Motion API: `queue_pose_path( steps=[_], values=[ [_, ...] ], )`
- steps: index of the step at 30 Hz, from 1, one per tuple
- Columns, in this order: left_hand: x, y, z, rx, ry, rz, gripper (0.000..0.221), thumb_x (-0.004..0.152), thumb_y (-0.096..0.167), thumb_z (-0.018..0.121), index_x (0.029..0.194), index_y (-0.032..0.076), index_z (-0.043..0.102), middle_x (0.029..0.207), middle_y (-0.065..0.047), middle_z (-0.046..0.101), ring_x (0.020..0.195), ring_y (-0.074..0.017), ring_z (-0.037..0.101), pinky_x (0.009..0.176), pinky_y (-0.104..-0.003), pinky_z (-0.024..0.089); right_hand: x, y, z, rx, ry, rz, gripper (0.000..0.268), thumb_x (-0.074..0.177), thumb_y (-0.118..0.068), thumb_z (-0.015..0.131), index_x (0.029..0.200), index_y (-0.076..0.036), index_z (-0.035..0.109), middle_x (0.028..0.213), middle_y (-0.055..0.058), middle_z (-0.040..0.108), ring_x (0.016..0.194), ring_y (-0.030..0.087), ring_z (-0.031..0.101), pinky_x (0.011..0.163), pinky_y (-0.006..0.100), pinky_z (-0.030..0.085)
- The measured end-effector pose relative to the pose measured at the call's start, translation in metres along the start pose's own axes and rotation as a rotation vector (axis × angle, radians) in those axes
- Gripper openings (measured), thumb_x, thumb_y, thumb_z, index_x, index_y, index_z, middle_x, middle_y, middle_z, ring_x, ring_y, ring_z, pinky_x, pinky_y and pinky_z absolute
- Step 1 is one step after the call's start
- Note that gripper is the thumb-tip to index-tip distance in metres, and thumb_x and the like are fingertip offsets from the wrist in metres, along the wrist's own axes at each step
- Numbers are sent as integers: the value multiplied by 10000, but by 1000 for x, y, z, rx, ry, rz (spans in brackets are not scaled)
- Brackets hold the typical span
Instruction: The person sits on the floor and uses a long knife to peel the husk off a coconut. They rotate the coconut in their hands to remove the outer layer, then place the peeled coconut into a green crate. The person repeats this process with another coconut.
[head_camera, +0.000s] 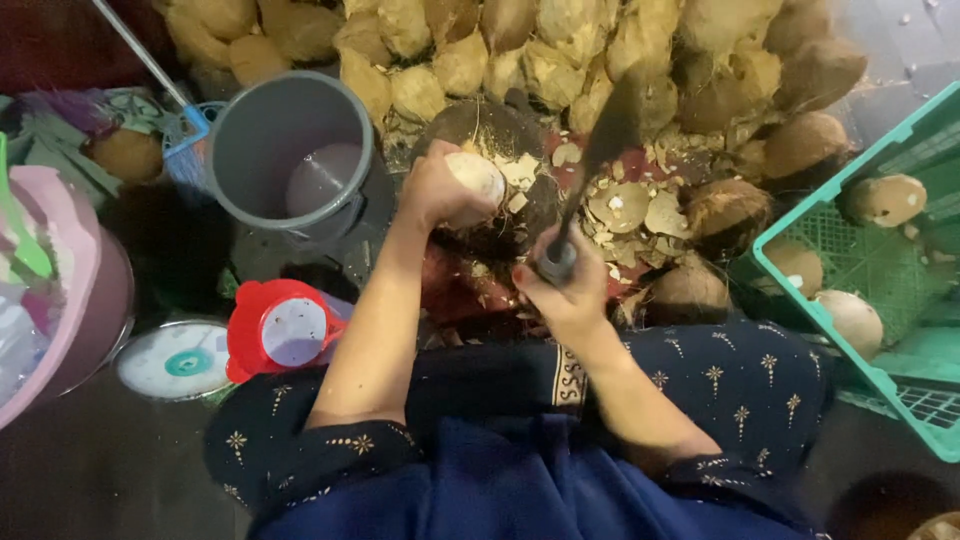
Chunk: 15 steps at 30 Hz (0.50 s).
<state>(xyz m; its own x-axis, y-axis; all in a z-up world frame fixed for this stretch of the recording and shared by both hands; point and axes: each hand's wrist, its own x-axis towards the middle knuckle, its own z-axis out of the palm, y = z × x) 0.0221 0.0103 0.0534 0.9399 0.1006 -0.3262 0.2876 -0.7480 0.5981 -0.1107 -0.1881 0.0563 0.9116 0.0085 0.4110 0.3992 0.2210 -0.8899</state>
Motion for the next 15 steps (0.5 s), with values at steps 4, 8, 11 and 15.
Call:
queue_pose_path(
  steps=[4,8,11,15],
  values=[
    [-10,15,-11,3,-39,29,1068,396,449,1011,1306,235,495,1271,-146,616,1240,-353,608,1070,-424,485,-4,48,9,29,32,744,99,759,22,633,822,39,560,469,139,531,305,251,559,259,419,498],
    [-19,16,-15,-14,-44,21,1128,365,471,1034,1318,230,480,1285,-155,620,1254,-343,603,1073,-410,480,5,28,14,259,70,846,178,737,-11,669,861,58,561,470,171,523,304,295,556,266,460,496],
    [-17,15,-14,-71,-24,11,1093,397,433,1046,1314,229,488,1256,-171,627,1222,-351,618,1053,-422,489,15,-34,11,172,-90,545,204,758,-25,695,887,6,539,518,151,576,341,266,597,283,412,528],
    [-11,16,-10,-5,-46,-4,1103,378,460,1046,1304,246,487,1282,-139,624,1260,-329,594,1078,-409,458,-5,-13,11,-143,-5,-20,250,774,-229,851,811,-86,649,576,51,583,491,140,567,505,252,439]
  ],
)
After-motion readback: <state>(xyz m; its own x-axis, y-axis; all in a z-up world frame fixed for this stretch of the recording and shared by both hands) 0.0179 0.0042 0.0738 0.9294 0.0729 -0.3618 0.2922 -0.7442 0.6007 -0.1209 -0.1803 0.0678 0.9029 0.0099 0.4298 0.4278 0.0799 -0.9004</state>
